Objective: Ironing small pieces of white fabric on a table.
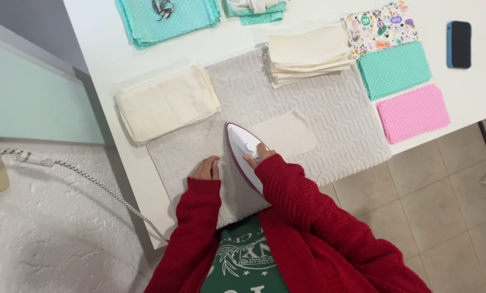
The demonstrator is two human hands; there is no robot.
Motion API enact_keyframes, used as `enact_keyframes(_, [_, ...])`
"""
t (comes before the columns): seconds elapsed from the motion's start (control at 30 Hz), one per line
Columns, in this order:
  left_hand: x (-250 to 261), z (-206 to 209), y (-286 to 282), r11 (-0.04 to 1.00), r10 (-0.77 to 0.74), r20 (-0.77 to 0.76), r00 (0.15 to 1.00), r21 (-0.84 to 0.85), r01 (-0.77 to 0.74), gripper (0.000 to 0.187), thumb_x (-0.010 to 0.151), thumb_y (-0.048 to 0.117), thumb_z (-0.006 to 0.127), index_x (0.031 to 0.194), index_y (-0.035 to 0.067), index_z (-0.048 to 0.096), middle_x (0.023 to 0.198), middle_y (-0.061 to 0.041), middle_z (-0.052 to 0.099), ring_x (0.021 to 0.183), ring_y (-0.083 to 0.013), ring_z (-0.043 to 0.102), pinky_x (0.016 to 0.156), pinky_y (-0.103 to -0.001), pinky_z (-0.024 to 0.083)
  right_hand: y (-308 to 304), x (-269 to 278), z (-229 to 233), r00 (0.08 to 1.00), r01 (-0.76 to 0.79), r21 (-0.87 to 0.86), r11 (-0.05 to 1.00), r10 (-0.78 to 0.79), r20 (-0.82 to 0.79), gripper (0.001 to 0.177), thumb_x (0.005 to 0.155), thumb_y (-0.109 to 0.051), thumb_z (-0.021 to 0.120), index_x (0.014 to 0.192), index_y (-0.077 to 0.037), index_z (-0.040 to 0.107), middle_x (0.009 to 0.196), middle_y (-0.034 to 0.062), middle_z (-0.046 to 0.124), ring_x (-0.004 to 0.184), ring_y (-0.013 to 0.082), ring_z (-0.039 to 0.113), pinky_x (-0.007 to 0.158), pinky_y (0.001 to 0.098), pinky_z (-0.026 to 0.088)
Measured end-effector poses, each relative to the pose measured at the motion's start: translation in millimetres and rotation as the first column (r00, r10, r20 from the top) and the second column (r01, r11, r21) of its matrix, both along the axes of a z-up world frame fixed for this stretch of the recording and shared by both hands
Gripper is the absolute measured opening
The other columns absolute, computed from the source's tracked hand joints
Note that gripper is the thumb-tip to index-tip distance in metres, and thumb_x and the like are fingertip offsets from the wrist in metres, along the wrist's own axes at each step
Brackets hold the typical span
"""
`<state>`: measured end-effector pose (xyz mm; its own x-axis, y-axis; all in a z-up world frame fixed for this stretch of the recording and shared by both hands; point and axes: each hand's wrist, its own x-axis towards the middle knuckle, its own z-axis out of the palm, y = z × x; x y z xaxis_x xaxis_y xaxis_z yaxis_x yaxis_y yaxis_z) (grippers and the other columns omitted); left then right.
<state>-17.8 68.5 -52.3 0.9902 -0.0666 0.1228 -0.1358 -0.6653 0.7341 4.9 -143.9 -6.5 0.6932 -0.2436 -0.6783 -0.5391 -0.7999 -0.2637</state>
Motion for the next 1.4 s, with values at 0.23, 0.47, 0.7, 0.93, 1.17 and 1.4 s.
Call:
enact_keyframes(0.23, [0, 19, -2, 0.999, 0.007, -0.030, 1.000, -0.033, -0.008, 0.013, 0.105, 0.016, 0.055, 0.105, 0.016, 0.068, 0.087, -0.003, 0.071, 0.079, -0.0192, 0.071, 0.067, -0.029, 0.059, -36, 1, 4, 1.000, -0.011, -0.098, 0.995, 0.010, -0.015, 0.066, 0.089, -0.077, 0.048, 0.117, -0.017, 0.051, 0.113, 0.0227, 0.069, 0.110, 0.0392, 0.068, 0.087, 0.0462, 0.058])
enact_keyframes(0.47, [7, 50, -14, 0.998, 0.039, -0.114, 0.993, -0.041, -0.044, 0.014, 0.106, 0.013, 0.053, 0.104, 0.011, 0.066, 0.083, -0.009, 0.070, 0.075, -0.0247, 0.071, 0.067, -0.034, 0.059, -121, 13, 13, 0.997, 0.046, -0.192, 0.980, -0.056, -0.046, 0.069, 0.090, -0.079, 0.043, 0.124, -0.020, 0.052, 0.120, 0.0244, 0.067, 0.117, 0.0399, 0.065, 0.095, 0.0476, 0.055])
enact_keyframes(0.7, [32, 51, -52, 0.977, 0.029, 0.012, 1.000, 0.209, -0.031, 0.027, 0.095, 0.029, 0.069, 0.115, 0.014, 0.059, 0.096, -0.003, 0.059, 0.084, -0.0198, 0.067, 0.071, -0.030, 0.060, -219, 23, 0, 0.994, 0.092, -0.265, 0.960, -0.103, -0.029, 0.079, 0.091, -0.083, 0.041, 0.137, -0.021, 0.054, 0.121, 0.0271, 0.066, 0.116, 0.0406, 0.065, 0.093, 0.0479, 0.056])
enact_keyframes(0.93, [57, 13, -78, 0.963, 0.014, -0.072, 0.997, 0.271, 0.006, 0.049, 0.086, 0.037, 0.077, 0.125, 0.018, 0.054, 0.110, 0.001, 0.048, 0.099, -0.0191, 0.057, 0.082, -0.034, 0.054, -312, 45, 6, 0.970, 0.231, -0.282, 0.931, -0.244, -0.012, 0.076, 0.094, -0.076, 0.051, 0.147, -0.021, 0.049, 0.115, 0.0279, 0.067, 0.083, 0.0346, 0.074, 0.074, 0.0412, 0.062])
enact_keyframes(1.17, [69, -19, -78, 0.966, 0.044, -0.252, 0.967, 0.258, 0.024, 0.052, 0.082, 0.035, 0.082, 0.123, 0.021, 0.054, 0.103, 0.002, 0.047, 0.099, -0.0196, 0.054, 0.085, -0.036, 0.051, -316, 66, 68, 0.966, 0.216, -0.232, 0.948, -0.172, 0.195, 0.063, 0.094, -0.042, 0.075, 0.138, -0.004, 0.050, 0.112, 0.0250, 0.065, 0.091, 0.0400, 0.070, 0.076, 0.0515, 0.059])
enact_keyframes(1.4, [67, -7, -81, 0.940, -0.001, -0.370, 0.929, 0.317, 0.127, 0.030, 0.084, 0.034, 0.079, 0.101, 0.024, 0.056, 0.105, 0.006, 0.045, 0.109, -0.0172, 0.048, 0.096, -0.034, 0.044, -215, 73, -19, 0.771, -0.169, -0.173, 0.970, 0.239, 0.590, 0.038, 0.081, -0.024, 0.084, 0.115, -0.017, 0.067, 0.106, 0.0036, 0.063, 0.101, 0.0259, 0.066, 0.087, 0.0380, 0.055])
